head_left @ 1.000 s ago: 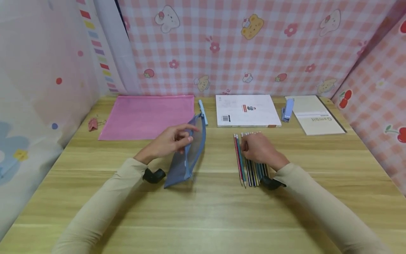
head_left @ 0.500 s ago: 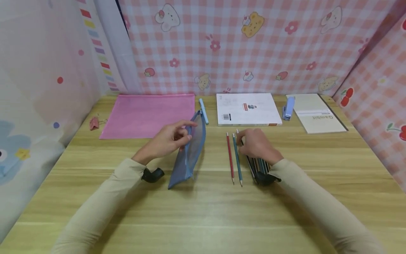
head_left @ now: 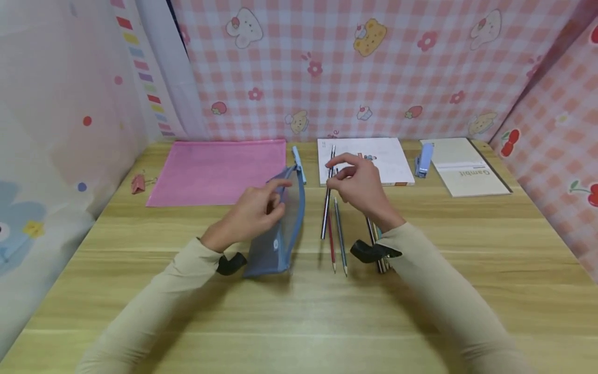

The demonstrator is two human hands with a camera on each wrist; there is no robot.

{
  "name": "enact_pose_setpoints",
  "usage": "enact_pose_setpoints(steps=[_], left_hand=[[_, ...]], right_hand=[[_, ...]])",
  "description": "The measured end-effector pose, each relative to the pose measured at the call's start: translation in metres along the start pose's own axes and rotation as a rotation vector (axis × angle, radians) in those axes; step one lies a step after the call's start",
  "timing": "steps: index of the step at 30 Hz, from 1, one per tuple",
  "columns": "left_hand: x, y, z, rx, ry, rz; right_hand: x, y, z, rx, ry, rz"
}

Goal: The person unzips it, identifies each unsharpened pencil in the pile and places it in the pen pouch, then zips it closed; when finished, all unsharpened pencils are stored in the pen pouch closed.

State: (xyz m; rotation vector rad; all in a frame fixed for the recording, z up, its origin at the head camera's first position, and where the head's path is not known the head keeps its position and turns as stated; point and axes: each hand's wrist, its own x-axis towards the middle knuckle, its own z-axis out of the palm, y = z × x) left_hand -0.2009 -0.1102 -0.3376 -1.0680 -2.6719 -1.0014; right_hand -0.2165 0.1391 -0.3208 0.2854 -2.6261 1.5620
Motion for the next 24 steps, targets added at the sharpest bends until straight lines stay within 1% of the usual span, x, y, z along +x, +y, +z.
enact_pose_setpoints(steps=[2,4,5,8,12,15,18,21,22,24], left_hand=[[0.001,0.003,0.001,0.02,0.016,0.006],[0.001,0.005,0.002,0.021,0.028,0.013],[0.001,0.005,0.003,0.018,0.032,0.015],[0.001,0.005,0.004,-0.01,0.046,0.013],[0.001,0.004,0.004,-0.076,0.066,-0.009],[0.001,0.003,0.003,-0.117,0.076,-0.032],[0.002,0.001,0.002,-0.139,0.08,-0.046],[0.002,-0.001,0.001,-0.157,0.081,-0.059],[0.002,-0.002,0.001,-0.165,0.078,-0.065],[0.001,-0.004,0.001,-0.18,0.068,-0.08]], right_hand=[[0.001,-0.005,0.009,0.074,0.05,-0.018],[0.001,-0.009,0.019,0.112,0.084,-0.031],[0.0,-0.009,0.025,0.12,0.094,-0.039],[-0.003,-0.009,0.04,0.085,0.103,-0.063],[-0.009,-0.007,0.054,-0.004,0.074,-0.095],[-0.011,-0.008,0.06,-0.057,0.018,-0.107],[-0.012,-0.011,0.062,-0.114,-0.053,-0.122],[-0.013,-0.013,0.06,-0.167,-0.12,-0.16],[-0.014,-0.013,0.059,-0.176,-0.129,-0.178],[-0.017,-0.011,0.056,-0.173,-0.12,-0.219]])
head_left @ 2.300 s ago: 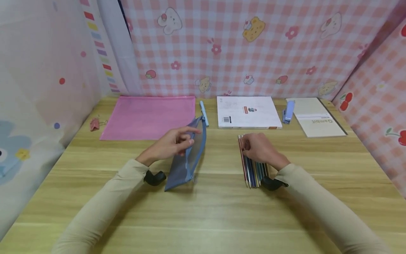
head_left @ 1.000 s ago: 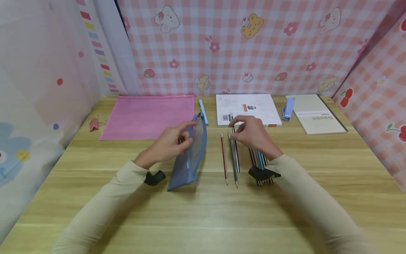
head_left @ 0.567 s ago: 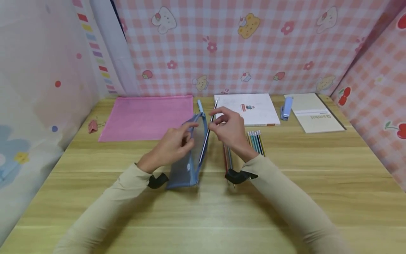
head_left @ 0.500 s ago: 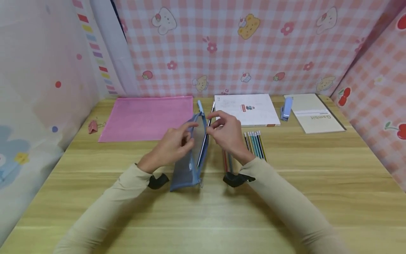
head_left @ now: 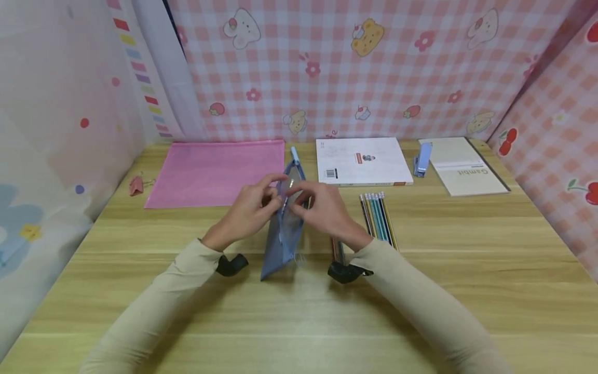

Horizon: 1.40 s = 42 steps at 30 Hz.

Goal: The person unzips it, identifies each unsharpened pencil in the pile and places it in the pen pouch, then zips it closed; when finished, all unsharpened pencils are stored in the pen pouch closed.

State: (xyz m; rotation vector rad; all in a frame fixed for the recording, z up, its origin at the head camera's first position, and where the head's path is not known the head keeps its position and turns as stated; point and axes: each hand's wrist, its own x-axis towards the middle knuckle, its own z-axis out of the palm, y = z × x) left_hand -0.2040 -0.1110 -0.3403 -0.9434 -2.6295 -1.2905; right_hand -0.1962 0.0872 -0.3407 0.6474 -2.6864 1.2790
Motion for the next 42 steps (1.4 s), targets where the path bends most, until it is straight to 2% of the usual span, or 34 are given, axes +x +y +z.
enact_pose_setpoints(steps=[5,8,14,18,21,30,35,42], left_hand=[[-0.001,-0.004,0.001,-0.031,-0.019,-0.031],[0.0,-0.004,0.002,-0.039,-0.023,-0.037],[0.003,-0.002,0.002,-0.061,-0.039,-0.049],[0.003,-0.002,-0.001,-0.089,-0.046,-0.067],[0.003,-0.004,-0.002,-0.122,-0.046,-0.088],[-0.002,-0.009,0.0,-0.194,-0.006,-0.122],[-0.004,-0.011,0.0,-0.213,0.009,-0.116],[-0.006,-0.01,0.0,-0.241,0.013,-0.109]], right_hand=[[-0.014,0.013,-0.023,0.016,0.12,-0.098],[-0.018,0.027,-0.043,-0.024,0.148,-0.083],[-0.022,0.057,-0.076,-0.168,0.087,0.027],[-0.023,0.07,-0.086,-0.222,0.049,0.061],[-0.025,0.079,-0.088,-0.259,0.018,0.079],[-0.033,0.1,-0.081,-0.412,-0.177,0.084],[-0.034,0.101,-0.079,-0.481,-0.229,0.131],[-0.034,0.099,-0.076,-0.495,-0.254,0.19]])
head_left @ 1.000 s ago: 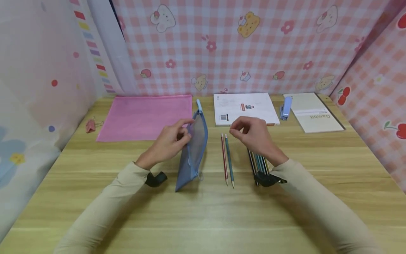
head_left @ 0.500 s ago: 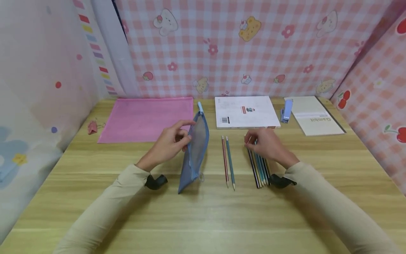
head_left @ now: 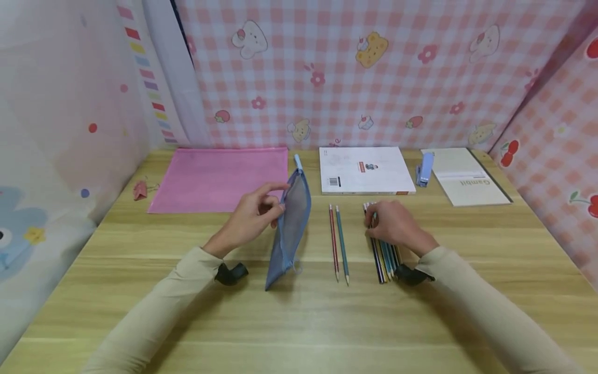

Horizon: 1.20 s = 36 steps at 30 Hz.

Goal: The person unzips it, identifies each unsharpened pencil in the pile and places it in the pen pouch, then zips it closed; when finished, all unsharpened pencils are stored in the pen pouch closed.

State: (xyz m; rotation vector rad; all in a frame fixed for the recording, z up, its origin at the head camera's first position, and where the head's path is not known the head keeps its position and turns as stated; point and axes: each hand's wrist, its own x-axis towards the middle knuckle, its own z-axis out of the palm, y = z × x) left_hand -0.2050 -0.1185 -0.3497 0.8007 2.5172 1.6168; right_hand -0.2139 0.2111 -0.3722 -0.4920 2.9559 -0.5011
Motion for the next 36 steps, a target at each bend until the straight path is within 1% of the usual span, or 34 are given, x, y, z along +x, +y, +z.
enact_pose_setpoints(steps=[2,6,10,14,18,20,22,25,27,33,36], left_hand=[[0.0,0.0,0.0,-0.006,-0.006,0.009],[0.0,0.002,0.0,-0.003,-0.014,0.016],[0.001,0.002,0.0,0.002,-0.018,0.02],[0.002,0.002,0.0,-0.008,-0.031,0.029],[0.004,0.001,0.001,-0.005,-0.039,0.036],[0.004,0.0,0.002,0.004,-0.041,0.039],[0.004,-0.001,0.002,0.005,-0.047,0.04],[0.005,-0.001,0.003,0.01,-0.054,0.039],[0.005,0.0,0.003,0.011,-0.06,0.04],[0.007,0.002,0.007,0.008,-0.078,0.049],[0.007,0.001,0.01,0.006,-0.086,0.05]], right_hand=[[0.0,-0.003,0.001,0.005,-0.001,0.011],[0.001,-0.01,0.003,-0.006,-0.009,0.003],[-0.001,-0.018,0.004,-0.037,-0.009,-0.02],[0.001,-0.025,0.005,-0.042,-0.025,0.006],[0.007,-0.03,0.007,-0.016,-0.054,0.05],[0.009,-0.031,0.007,0.045,-0.063,0.059],[0.01,-0.031,0.006,0.134,-0.059,0.057],[0.011,-0.033,0.0,0.294,-0.038,0.048],[0.011,-0.036,-0.007,0.374,-0.015,0.044],[0.012,-0.047,-0.022,0.515,0.041,0.051],[0.013,-0.054,-0.027,0.614,0.06,0.068]])
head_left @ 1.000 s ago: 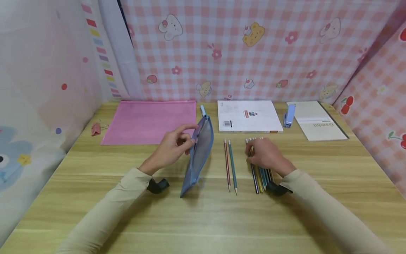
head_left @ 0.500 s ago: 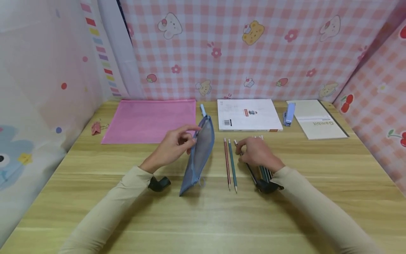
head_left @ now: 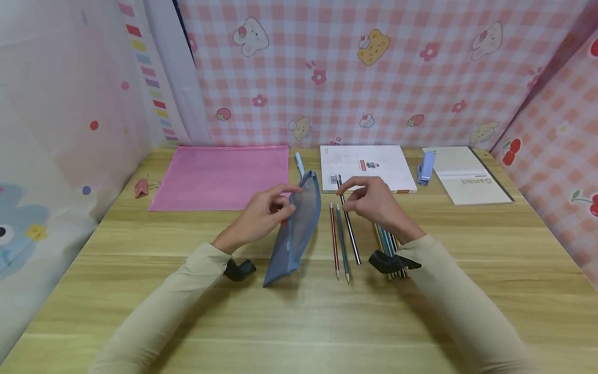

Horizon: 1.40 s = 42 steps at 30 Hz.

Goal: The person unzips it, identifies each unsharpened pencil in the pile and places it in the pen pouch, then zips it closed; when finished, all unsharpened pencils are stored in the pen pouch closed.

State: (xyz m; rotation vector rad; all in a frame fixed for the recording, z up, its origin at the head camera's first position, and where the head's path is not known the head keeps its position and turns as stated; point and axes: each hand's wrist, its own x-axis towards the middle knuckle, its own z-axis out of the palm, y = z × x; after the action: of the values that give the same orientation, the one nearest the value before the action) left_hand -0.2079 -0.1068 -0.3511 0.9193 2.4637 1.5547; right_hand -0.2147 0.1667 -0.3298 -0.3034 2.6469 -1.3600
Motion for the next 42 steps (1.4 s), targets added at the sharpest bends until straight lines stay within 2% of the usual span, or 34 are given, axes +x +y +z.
enact_pose_setpoints(steps=[5,9,11,14,20,23,27,30,33,37,40,42], left_hand=[[0.002,-0.001,0.004,-0.015,0.0,0.006],[0.005,-0.001,0.008,-0.014,0.014,0.008],[0.006,-0.001,0.009,-0.011,0.021,0.011],[0.007,0.0,0.011,-0.008,0.028,0.017],[0.007,0.0,0.011,0.003,0.045,-0.003],[0.006,0.001,0.011,-0.007,0.052,-0.01],[0.006,0.001,0.011,-0.013,0.058,-0.012],[0.003,0.001,0.009,0.0,0.063,-0.014],[0.001,0.001,0.008,0.008,0.064,-0.018],[0.001,0.001,0.007,0.009,0.067,-0.02],[0.001,0.0,0.007,0.011,0.064,-0.015],[0.002,0.0,0.007,0.013,0.06,-0.011]], right_hand=[[0.004,-0.013,0.007,0.243,0.076,-0.012],[0.011,-0.021,0.024,0.418,0.211,-0.048],[0.014,-0.023,0.033,0.453,0.282,-0.06],[0.017,-0.025,0.046,0.409,0.344,-0.062],[0.009,-0.028,0.063,0.18,0.324,-0.063],[0.005,-0.03,0.068,0.066,0.277,-0.094],[0.001,-0.034,0.07,-0.063,0.161,-0.135],[-0.001,-0.036,0.071,-0.112,0.095,-0.172],[-0.003,-0.033,0.066,-0.103,0.098,-0.22],[-0.009,-0.022,0.046,-0.074,0.17,-0.269],[-0.013,-0.009,0.026,-0.106,0.199,-0.253],[-0.014,0.003,0.014,-0.154,0.17,-0.214]])
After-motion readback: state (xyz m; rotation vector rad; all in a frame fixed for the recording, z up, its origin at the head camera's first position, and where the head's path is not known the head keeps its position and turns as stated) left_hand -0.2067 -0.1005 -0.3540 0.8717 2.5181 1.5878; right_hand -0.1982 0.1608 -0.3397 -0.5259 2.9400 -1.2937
